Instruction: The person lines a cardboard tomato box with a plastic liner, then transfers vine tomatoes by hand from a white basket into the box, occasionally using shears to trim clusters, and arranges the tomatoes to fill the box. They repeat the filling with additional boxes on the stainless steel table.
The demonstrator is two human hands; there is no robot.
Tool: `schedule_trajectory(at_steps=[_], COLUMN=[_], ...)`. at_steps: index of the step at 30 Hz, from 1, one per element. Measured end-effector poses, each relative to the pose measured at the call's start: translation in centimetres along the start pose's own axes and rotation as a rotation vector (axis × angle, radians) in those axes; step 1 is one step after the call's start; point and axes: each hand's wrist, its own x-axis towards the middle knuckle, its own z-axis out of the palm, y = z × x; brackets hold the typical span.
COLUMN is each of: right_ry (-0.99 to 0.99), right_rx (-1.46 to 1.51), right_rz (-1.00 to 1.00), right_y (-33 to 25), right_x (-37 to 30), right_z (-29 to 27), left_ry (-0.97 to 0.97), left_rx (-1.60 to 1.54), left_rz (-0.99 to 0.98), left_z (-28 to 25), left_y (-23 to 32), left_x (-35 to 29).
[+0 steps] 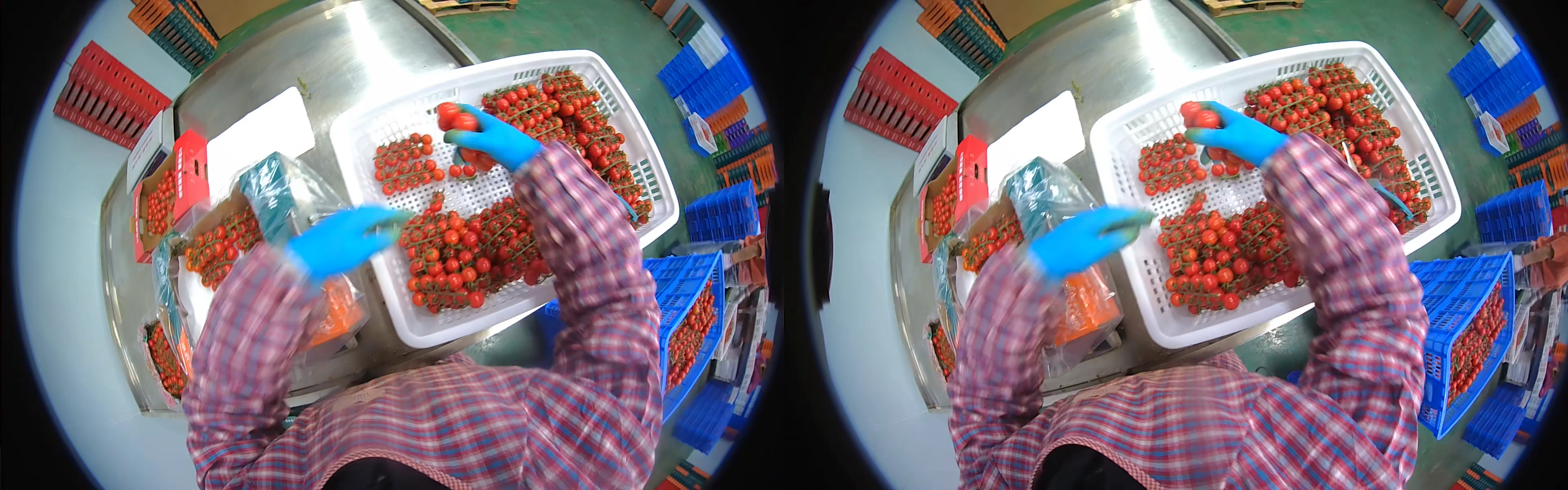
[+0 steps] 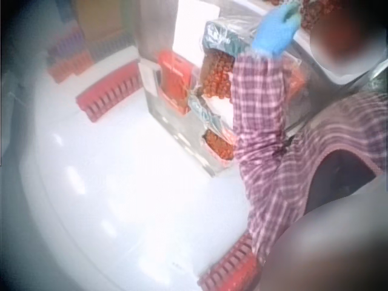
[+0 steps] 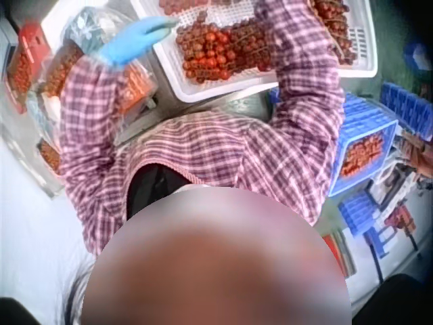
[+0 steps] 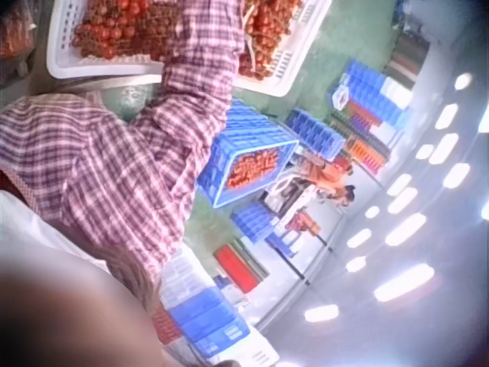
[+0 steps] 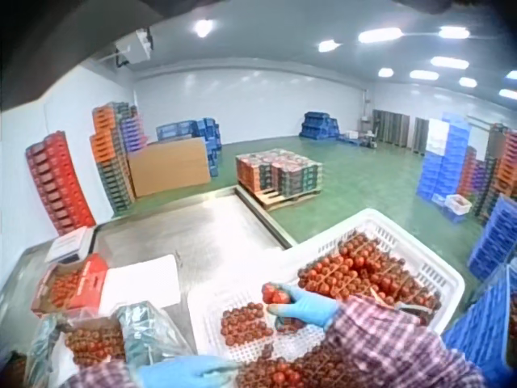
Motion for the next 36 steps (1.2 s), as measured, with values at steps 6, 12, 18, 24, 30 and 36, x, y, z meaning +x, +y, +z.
schedule_trajectory(at_steps=[6, 12, 18, 24, 30, 36], right_ry=[-0.144, -0.253, -0.169, -0.06, -0.041, -0.266], right_rx=[0.995, 1.242, 1.199, 1.088, 1.036, 0.702], right_rz=[-0.272, -0.462, -0.369, -0.271, -0.075, -0.026], right_y=[0.2, 1.6, 1.0, 1.4, 0.9, -1.9], right_x=[-8.3, -9.3, -10.4, -10.8, -12.3, -14.7], right_z=[-2.8, -4.5, -4.4, -2.0, 2.0, 11.0], left_ry=[0.22, 0.145, 0.07, -0.124, 0.064, 1.133], left_rx=[0.755, 1.18, -0.023, -1.4, -1.63, -1.736], left_rz=[-0.354, -0.23, -0.287, 0.08, 0.27, 0.011], left_z=[2.2, 4.1, 1.0, 1.8, 5.9, 8.4], left_y=[-7.7, -9.5, -4.7, 2.0, 2.5, -4.1], left_x=[19.0, 21.6, 18.7, 5.1, -6.3, -20.3])
